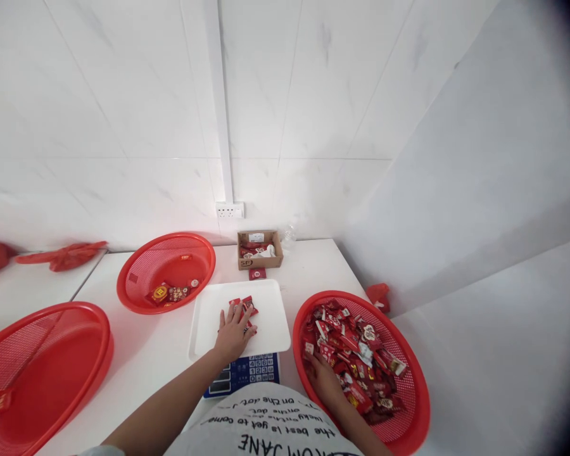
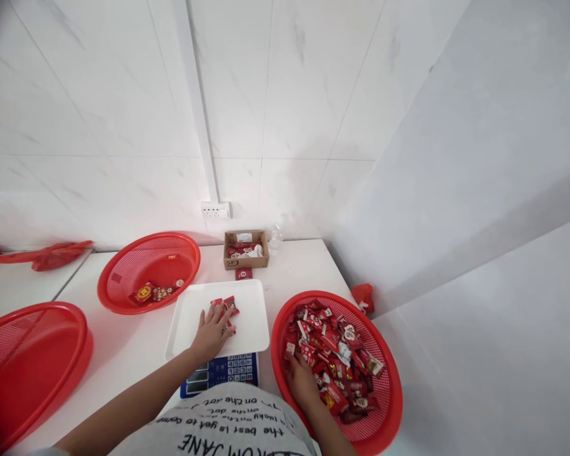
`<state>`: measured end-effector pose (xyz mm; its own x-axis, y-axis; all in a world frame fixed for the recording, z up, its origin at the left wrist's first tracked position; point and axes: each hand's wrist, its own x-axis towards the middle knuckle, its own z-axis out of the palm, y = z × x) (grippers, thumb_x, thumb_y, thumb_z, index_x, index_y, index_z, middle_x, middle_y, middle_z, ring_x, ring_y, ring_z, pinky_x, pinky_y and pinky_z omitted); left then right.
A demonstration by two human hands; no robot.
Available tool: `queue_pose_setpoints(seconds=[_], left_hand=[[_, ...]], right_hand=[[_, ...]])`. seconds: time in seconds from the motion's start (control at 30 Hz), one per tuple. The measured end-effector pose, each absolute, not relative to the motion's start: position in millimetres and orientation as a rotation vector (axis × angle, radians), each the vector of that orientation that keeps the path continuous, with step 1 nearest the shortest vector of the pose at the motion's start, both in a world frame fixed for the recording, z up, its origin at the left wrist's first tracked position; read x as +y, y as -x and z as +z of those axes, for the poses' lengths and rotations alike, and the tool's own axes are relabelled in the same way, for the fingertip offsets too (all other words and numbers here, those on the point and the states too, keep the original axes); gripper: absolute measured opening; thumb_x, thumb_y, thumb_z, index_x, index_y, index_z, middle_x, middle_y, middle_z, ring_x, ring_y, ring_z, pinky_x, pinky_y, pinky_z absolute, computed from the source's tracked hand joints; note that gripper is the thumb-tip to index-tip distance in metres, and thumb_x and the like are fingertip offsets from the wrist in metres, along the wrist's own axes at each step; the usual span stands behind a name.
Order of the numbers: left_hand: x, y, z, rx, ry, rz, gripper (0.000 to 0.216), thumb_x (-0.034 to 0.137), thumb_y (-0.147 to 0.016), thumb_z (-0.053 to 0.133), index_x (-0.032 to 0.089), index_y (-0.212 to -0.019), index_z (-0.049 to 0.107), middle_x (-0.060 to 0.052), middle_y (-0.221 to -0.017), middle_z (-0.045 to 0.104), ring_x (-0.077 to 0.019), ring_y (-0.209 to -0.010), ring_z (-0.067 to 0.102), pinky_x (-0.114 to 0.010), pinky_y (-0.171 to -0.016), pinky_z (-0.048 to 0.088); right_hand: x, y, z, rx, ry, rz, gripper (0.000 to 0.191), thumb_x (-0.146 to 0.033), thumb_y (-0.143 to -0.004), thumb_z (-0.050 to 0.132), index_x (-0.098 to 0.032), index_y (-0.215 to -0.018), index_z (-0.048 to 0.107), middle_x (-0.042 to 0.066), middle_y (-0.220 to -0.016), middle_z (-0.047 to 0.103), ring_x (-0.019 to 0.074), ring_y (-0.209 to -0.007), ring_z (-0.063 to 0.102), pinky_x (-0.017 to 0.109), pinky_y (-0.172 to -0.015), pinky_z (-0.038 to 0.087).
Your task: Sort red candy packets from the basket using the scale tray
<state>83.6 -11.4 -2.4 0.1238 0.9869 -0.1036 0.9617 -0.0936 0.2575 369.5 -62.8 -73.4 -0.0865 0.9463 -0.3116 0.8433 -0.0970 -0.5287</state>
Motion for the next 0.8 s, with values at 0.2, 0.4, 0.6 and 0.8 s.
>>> queue_pose_setpoints(seconds=[0.2,0.4,0.6,0.8], left_hand=[[-7,-83,-4,1.870,-2.184,0.121,0.054,0.047,-0.088,0.034,0.028,-0.138,0.030,-0.004,-0.149,0.020,-0.0270,-0.137,0.006,-0.053,-0.108,0.008],[-5,-94,-1,1.940,-1.976,0.194,0.054,0.044,-0.088,0.034,0.026,-0.139,0.028,-0.007,-0.150,0.017,-0.0301,-0.137,0.006,-0.053,-0.106,0.014],[-5,-90,3,1.928,-1.986,0.249,0.054,0.045,-0.088,0.031,0.025,-0.139,0.028,-0.006,-0.149,0.019,-0.0282,-0.137,0.006,-0.054,-0.107,0.011],[-6,-65,2,1.962,-1.964,0.188,0.059,0.048,-0.089,0.028,0.020,-0.141,0.025,-0.008,-0.147,0.024,-0.0293,-0.136,0.011,-0.054,-0.106,0.014]], right_hand=[[-64,-370,-79,-1.965,2.020,0.911,0.046,-0.018,-0.077,0.043,-0.013,-0.121,0.055,0.013,-0.131,0.049,0.0220,-0.121,0.045,0.032,-0.101,0.032],[-65,-371,-79,-1.956,2.002,0.930,0.046,-0.022,-0.078,0.044,-0.014,-0.122,0.054,0.012,-0.133,0.047,0.0206,-0.123,0.043,0.030,-0.103,0.031],[-64,-370,-73,-1.922,2.020,0.946,0.044,-0.022,-0.076,0.043,-0.014,-0.116,0.059,0.012,-0.128,0.052,0.0204,-0.118,0.047,0.030,-0.101,0.033],[-60,-368,-67,-1.802,1.986,0.932,0.036,-0.030,-0.077,0.044,-0.015,-0.100,0.068,0.010,-0.117,0.060,0.0203,-0.110,0.053,0.029,-0.097,0.036]])
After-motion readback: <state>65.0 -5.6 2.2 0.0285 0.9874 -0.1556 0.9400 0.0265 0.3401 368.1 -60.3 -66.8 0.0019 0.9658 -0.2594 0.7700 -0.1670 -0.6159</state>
